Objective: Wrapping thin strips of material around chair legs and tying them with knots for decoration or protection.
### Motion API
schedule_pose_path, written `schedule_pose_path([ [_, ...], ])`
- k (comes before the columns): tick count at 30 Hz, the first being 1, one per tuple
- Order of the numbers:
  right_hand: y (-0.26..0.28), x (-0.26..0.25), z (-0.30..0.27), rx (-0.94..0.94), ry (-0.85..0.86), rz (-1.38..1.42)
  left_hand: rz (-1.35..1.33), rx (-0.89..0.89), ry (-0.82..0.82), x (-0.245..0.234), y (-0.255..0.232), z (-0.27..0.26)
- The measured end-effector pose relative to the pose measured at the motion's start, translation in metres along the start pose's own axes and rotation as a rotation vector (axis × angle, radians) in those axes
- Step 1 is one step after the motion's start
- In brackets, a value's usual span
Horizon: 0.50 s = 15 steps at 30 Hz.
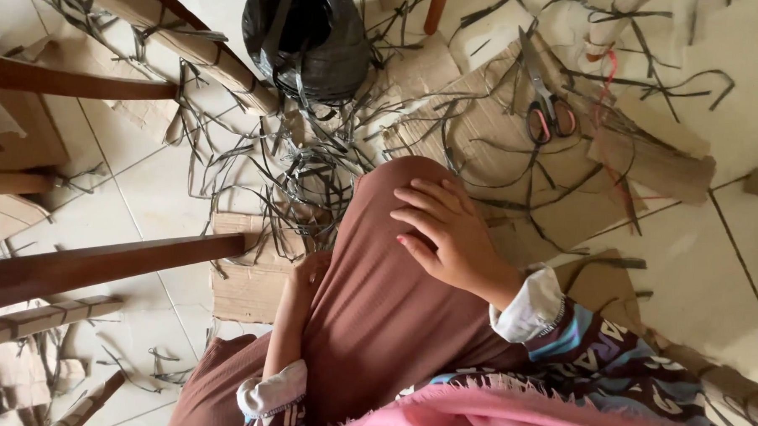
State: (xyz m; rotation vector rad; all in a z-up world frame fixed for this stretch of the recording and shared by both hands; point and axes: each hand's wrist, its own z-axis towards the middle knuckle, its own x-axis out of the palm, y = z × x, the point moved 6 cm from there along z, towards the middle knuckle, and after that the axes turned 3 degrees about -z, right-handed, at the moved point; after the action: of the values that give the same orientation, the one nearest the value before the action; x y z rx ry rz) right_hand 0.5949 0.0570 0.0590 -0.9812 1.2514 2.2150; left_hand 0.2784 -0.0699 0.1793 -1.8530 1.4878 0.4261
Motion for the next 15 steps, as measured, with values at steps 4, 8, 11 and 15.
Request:
schedule_pose_path([
  [4,-0.031,0.01,0.012,0.015,-0.088,0.074,-0.685,0.004,-0.553,0.068,0.012,0.236],
  [8,-0.079,0.023,0.035,0.064,-0.094,0.293,-0.747,0.061,-0.618,0.04,-0.048,0.243],
  [11,-0.147,0.054,0.041,0.316,-0.143,0.341,-0.71,0.081,-0.624,0.044,-0.049,0.267],
  [15,-0.223,0.097,0.05,0.37,-0.158,0.066,-0.898,-0.084,-0.462,0.053,-0.022,0.292],
])
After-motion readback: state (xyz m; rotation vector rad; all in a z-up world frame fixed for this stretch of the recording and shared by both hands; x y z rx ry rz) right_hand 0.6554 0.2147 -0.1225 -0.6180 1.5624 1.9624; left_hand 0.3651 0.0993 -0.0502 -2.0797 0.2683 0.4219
